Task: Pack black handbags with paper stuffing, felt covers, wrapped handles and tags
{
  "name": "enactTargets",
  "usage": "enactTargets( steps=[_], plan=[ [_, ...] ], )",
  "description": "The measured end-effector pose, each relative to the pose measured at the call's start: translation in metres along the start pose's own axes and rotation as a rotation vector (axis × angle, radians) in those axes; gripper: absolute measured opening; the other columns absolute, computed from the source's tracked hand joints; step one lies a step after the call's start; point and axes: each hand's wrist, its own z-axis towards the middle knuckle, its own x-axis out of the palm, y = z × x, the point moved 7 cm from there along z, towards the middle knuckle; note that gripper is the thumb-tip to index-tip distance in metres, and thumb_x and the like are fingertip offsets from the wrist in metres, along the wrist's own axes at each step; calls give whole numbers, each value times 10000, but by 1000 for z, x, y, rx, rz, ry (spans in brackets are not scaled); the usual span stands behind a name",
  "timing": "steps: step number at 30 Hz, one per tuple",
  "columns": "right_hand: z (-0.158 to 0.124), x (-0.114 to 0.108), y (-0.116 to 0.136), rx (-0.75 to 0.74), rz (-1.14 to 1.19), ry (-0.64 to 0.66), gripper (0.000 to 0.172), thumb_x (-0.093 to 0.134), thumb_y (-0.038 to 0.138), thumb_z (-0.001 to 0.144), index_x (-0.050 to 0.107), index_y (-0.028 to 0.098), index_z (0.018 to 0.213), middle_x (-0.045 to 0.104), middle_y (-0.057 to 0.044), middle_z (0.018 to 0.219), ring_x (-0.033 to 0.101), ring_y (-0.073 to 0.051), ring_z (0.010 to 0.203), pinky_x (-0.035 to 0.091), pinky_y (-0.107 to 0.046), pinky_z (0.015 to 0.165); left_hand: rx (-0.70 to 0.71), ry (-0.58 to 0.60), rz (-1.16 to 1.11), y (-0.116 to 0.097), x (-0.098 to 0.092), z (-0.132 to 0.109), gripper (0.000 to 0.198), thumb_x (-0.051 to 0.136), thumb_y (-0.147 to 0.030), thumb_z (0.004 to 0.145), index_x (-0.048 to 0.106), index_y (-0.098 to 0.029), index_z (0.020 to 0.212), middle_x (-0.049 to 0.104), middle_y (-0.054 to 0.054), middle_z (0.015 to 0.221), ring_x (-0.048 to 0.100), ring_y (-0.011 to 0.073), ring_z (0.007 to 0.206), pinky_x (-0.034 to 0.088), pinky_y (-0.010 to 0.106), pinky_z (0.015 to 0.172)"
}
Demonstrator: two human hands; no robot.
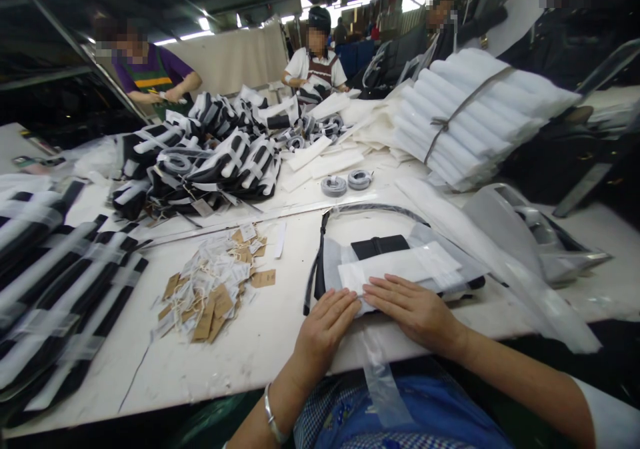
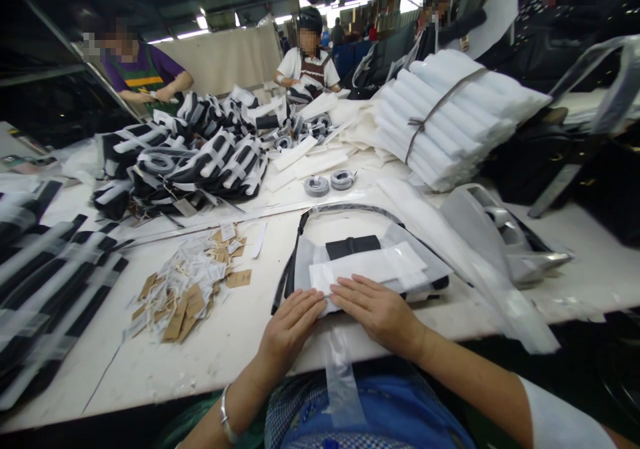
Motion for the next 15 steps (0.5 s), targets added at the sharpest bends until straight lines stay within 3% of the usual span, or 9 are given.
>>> enactTargets(
  steps=[4, 7, 9, 15],
  plan=[
    [-23, -4, 19, -34, 11, 133, 589, 460, 27, 871, 490, 130, 1450, 489, -102, 1502, 307, -270, 1472, 263, -543, 1213, -13, 3, -26, 3, 3, 0, 366, 487, -99, 988, 556, -159, 1342, 661, 97, 1319, 552, 196, 1307, 484, 436, 1108],
    [-42, 0, 41, -91, 92, 222, 614, 505, 61, 853, 486, 157, 1459, 457, -89, 1528, 277, -257, 1483, 232, -512, 1224, -26, -2, -48, 3, 4, -1, 364, 539, -152, 979, 551, -156, 1343, 662, 104, 1315, 556, 206, 1302, 473, 446, 1117],
    [-47, 6, 52, -111, 137, 221, 536, 531, 91, 891, 526, 165, 1422, 522, -94, 1479, 321, -239, 1465, 274, -502, 1208, -31, 1, -38, 2, 5, 0, 374, 567, -190, 972, 549, -152, 1344, 665, 111, 1307, 563, 216, 1294, 467, 455, 1121],
    [-33, 15, 70, -138, 257, -57, 249, 533, 108, 958, 669, 84, 1165, 754, -135, 1108, 644, -219, 1191, 485, -459, 1083, -12, 30, 64, 1, 8, 1, 352, 528, -121, 973, 572, -165, 1320, 668, 97, 1301, 579, 201, 1268, 477, 424, 1105]
  ],
)
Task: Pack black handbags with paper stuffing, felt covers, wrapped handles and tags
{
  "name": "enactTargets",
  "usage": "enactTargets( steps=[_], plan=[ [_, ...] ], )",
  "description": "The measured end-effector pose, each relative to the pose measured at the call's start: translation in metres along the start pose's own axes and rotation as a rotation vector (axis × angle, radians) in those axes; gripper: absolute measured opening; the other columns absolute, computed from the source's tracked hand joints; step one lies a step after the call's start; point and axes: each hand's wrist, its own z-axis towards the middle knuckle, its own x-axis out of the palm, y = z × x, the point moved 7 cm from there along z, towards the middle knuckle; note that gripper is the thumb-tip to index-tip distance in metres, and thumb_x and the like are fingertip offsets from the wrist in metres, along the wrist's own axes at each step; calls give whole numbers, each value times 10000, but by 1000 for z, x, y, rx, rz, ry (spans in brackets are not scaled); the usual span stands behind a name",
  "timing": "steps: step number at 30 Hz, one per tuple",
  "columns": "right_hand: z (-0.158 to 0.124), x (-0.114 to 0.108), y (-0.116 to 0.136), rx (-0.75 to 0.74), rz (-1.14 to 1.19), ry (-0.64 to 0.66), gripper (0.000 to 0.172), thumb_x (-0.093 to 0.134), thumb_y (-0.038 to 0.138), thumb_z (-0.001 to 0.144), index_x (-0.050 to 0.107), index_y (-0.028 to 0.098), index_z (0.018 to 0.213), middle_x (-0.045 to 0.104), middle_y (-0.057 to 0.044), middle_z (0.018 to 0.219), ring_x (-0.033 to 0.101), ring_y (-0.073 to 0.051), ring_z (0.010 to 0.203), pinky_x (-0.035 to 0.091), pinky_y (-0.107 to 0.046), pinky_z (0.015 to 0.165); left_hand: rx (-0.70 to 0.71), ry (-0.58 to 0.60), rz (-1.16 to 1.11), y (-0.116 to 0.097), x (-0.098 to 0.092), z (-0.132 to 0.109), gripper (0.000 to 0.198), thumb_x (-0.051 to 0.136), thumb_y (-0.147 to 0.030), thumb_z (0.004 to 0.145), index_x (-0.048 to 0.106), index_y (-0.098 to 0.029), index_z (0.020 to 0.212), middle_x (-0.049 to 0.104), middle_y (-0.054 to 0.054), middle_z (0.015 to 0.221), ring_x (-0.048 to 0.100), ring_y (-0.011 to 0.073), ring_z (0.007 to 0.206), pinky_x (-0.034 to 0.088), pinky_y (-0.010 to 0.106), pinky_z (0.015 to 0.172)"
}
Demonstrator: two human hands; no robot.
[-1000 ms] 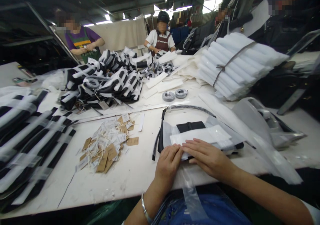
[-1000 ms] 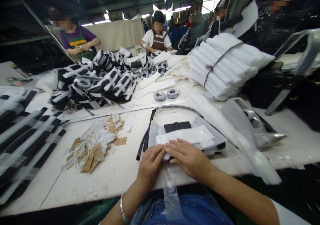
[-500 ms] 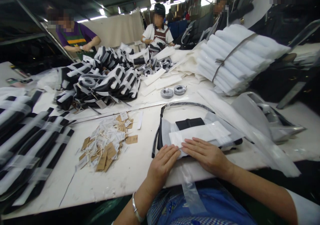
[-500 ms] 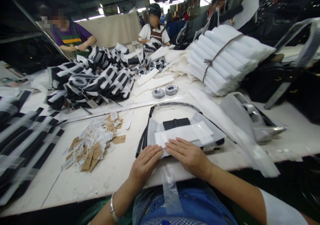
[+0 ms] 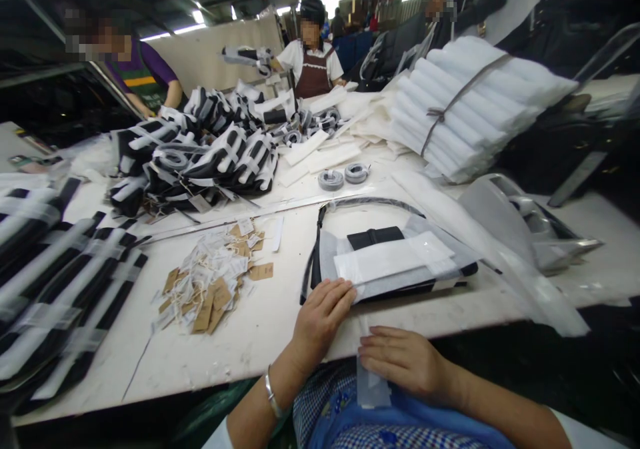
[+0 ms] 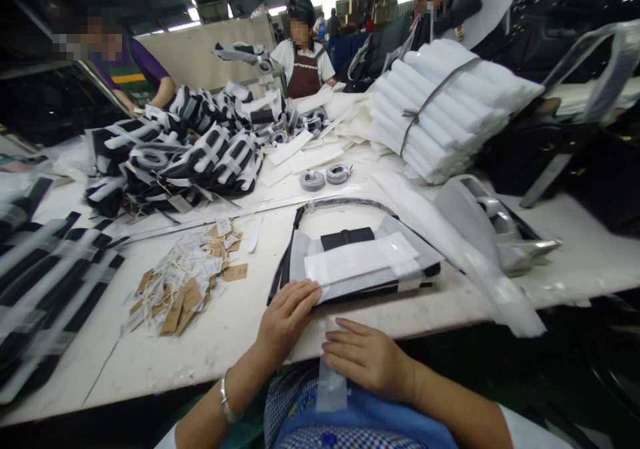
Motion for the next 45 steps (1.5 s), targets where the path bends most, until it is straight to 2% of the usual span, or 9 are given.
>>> enactTargets(
  steps=[5, 14, 17, 21, 26, 30, 36, 42, 45],
  plan=[
    [7, -6, 9, 93, 95, -97, 244, 475, 109, 962, 686, 98, 1085, 780, -117, 987, 727, -188, 1013, 575, -347, 974, -12, -11, 18, 0, 2, 0, 354, 535, -115, 971, 582, -189, 1314, 676, 78, 1291, 588, 193, 1256, 486, 406, 1096],
    [19, -26, 22, 98, 165, -106, 301, 425, 107, 952, 671, 109, 1126, 784, -106, 988, 739, -176, 980, 587, -307, 945, -17, -31, 23, -3, 1, 2, 293, 527, -115, 982, 624, -192, 1248, 689, 62, 1264, 606, 197, 1219, 500, 397, 1065],
    [39, -47, 7, 135, 155, -123, 331, 421, 61, 919, 673, 132, 1123, 781, -88, 1014, 737, -157, 979, 573, -290, 956, -19, -44, 18, -3, 2, 1, 289, 526, -118, 981, 630, -194, 1241, 690, 70, 1259, 613, 201, 1210, 503, 399, 1061],
    [69, -68, -33, 241, 112, -143, 394, 441, 25, 859, 703, 187, 1104, 784, -47, 1016, 739, -141, 945, 584, -254, 885, -22, -85, 9, -2, 0, 1, 267, 496, -115, 988, 647, -190, 1195, 706, 74, 1220, 636, 200, 1176, 527, 390, 1032],
    [84, -49, -101, 517, 58, -24, 393, 485, 72, 778, 766, 226, 1004, 788, -21, 969, 735, -195, 900, 581, -329, 832, -45, -116, 7, -1, -2, 5, 231, 462, -97, 991, 677, -171, 1028, 732, 70, 1114, 667, 184, 1099, 531, 373, 1028],
    [78, -24, -136, 736, 92, 92, 319, 535, 107, 784, 780, 262, 918, 785, 1, 956, 716, -217, 915, 553, -361, 841, -74, -122, -19, -1, -1, 5, 226, 459, -98, 990, 665, -157, 1060, 731, 68, 1119, 671, 179, 1083, 532, 368, 1035],
    [73, -15, -146, 898, 77, 116, 64, 660, 230, 844, 698, 224, 793, 730, -13, 863, 656, -210, 882, 484, -337, 823, -128, -128, -63, -1, 0, 2, 279, 421, -79, 982, 643, -141, 1139, 718, 89, 1172, 662, 196, 1116, 531, 385, 1043],
    [75, -7, -157, 933, 29, 253, 130, 705, 284, 847, 609, 206, 805, 659, 3, 826, 608, -185, 817, 419, -293, 733, -149, -148, -71, 2, -4, 3, 268, 429, -79, 971, 642, -138, 1122, 720, 91, 1150, 671, 197, 1072, 545, 379, 1021],
    [77, -6, -162, 968, 48, 274, 167, 712, 300, 848, 584, 216, 913, 653, 35, 787, 610, -160, 742, 393, -266, 673, -148, -133, -57, 2, -5, 7, 332, 398, -84, 984, 609, -133, 1236, 717, 95, 1123, 671, 193, 1047, 553, 372, 1001]
  ],
)
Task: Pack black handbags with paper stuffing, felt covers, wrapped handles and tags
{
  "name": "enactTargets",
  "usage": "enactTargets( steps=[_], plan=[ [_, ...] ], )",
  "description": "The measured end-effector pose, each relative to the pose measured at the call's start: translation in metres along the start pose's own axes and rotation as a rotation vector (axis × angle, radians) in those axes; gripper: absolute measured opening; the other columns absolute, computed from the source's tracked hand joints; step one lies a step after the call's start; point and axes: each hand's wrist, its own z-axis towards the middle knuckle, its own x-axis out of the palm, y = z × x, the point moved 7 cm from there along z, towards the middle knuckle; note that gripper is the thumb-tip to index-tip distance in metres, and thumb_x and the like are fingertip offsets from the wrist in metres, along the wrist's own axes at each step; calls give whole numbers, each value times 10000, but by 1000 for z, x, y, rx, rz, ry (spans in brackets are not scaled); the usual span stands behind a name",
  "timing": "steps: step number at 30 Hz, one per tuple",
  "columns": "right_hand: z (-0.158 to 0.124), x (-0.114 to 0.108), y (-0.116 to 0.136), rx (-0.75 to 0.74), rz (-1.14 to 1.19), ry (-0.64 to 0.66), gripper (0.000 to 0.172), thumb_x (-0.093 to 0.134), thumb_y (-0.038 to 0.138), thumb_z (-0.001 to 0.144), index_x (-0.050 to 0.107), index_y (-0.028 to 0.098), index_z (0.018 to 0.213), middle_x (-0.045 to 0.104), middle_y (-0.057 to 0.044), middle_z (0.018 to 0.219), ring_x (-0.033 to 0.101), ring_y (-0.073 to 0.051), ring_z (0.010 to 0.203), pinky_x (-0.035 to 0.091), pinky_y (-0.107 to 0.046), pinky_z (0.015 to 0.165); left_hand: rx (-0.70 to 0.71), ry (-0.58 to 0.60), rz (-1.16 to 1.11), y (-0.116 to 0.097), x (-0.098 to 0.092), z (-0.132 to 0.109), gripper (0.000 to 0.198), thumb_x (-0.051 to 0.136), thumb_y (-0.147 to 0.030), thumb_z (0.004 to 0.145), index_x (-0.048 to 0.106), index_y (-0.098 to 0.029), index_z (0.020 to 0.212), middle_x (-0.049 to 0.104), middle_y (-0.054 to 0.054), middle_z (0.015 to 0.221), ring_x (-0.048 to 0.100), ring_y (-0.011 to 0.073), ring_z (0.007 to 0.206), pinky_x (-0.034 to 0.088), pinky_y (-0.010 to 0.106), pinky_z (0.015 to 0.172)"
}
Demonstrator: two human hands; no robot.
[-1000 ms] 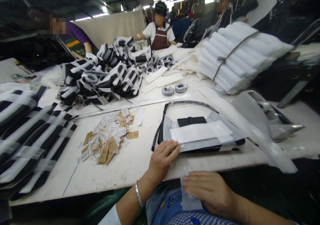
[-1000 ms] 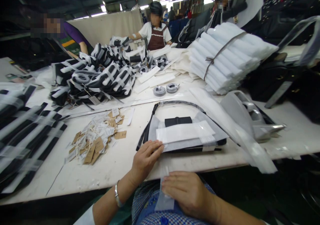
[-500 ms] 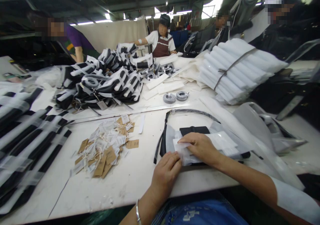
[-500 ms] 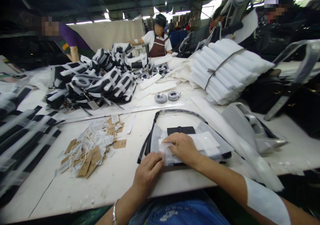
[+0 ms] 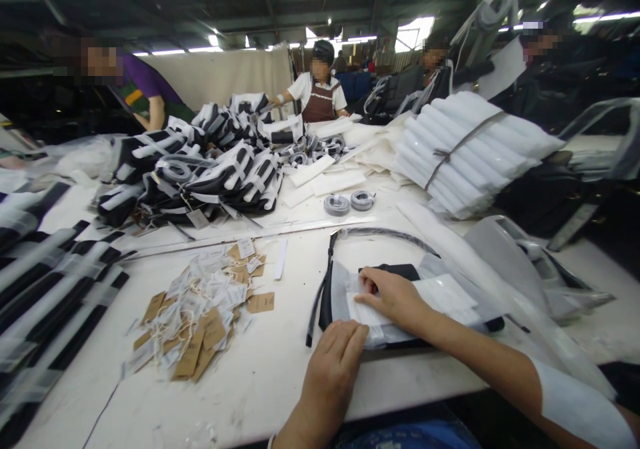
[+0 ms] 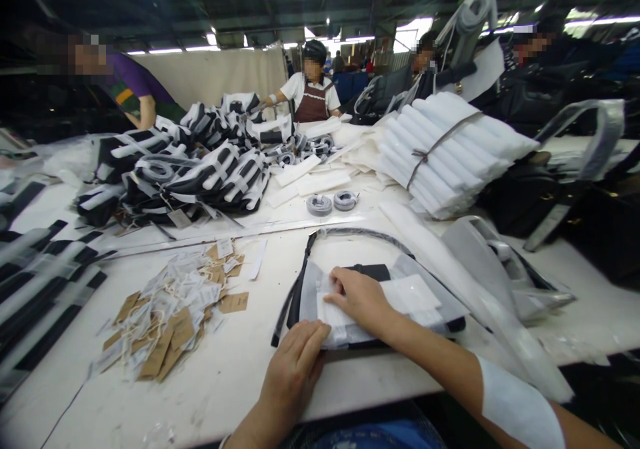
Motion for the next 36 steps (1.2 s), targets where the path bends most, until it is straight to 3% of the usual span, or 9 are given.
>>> enactTargets(
  steps=[5, 10, 17, 21, 24, 26, 30, 33, 36],
  plan=[
    [3, -2, 6, 49, -114, -3, 261, 642, 302, 902, 536, 241, 1132, 672, 45, 764, 633, -156, 697, 342, -250, 589, 7, 56, 102, -5, 0, 6, 333, 406, -125, 1002, 640, -166, 1235, 712, 96, 1087, 684, 205, 981, 571, 380, 962],
    [8, -2, 10, 84, -304, 15, 286, 561, 290, 935, 534, 236, 1215, 721, -26, 849, 688, -207, 779, 362, -266, 603, 85, 72, 242, -14, 4, 9, 364, 329, -152, 1024, 661, -148, 1173, 615, 113, 1378, 592, 267, 1251, 579, 401, 963],
    [25, -2, 4, 57, -247, -13, 275, 607, 280, 900, 589, 212, 1166, 739, -47, 800, 706, -252, 796, 426, -291, 645, 65, 110, 332, -12, 14, 9, 328, 374, -98, 1002, 646, -145, 1180, 676, 68, 1306, 654, 217, 1175, 577, 369, 974],
    [6, -29, -8, 31, -139, -87, 234, 597, 322, 927, 612, 236, 1145, 755, -2, 852, 705, -187, 821, 477, -264, 702, 63, 94, 345, -11, 16, 7, 402, 379, 3, 928, 632, -138, 1207, 691, 64, 1281, 672, 208, 1138, 580, 358, 961],
    [-30, -77, -37, 2, -37, -248, 211, 551, 327, 950, 656, 237, 1109, 756, -21, 1025, 703, -168, 879, 510, -271, 817, 98, 101, 343, -10, 18, 4, 469, 374, 39, 878, 612, -135, 1243, 676, 63, 1306, 658, 212, 1157, 578, 358, 956],
    [-62, -121, -72, 30, -21, -417, 231, 543, 332, 940, 686, 216, 1079, 743, -55, 1094, 702, -196, 910, 515, -319, 885, 121, 94, 353, -7, 18, 2, 497, 360, 44, 864, 599, -131, 1263, 669, 67, 1315, 651, 213, 1165, 571, 356, 956],
    [-126, -196, -166, 355, -70, -598, 252, 591, 313, 894, 708, 186, 1077, 725, -105, 1146, 678, -257, 997, 481, -394, 962, 220, 77, 364, -2, 19, -1, 474, 353, 7, 879, 602, -123, 1261, 680, 66, 1297, 655, 212, 1148, 562, 327, 937],
    [-149, -221, -216, 528, 47, -555, 150, 642, 225, 844, 746, 125, 884, 760, -125, 890, 699, -239, 810, 519, -352, 822, 269, 107, 359, 1, 22, -3, 469, 388, -9, 874, 589, -118, 1284, 668, 74, 1314, 641, 212, 1172, 551, 313, 941],
    [-150, -231, -233, 560, 165, -562, 230, 647, 203, 844, 718, 82, 662, 706, -111, 614, 663, -174, 555, 508, -269, 611, 282, 114, 357, 3, 22, -3, 516, 389, 16, 840, 577, -125, 1300, 671, 72, 1309, 643, 199, 1167, 543, 306, 952]
  ],
)
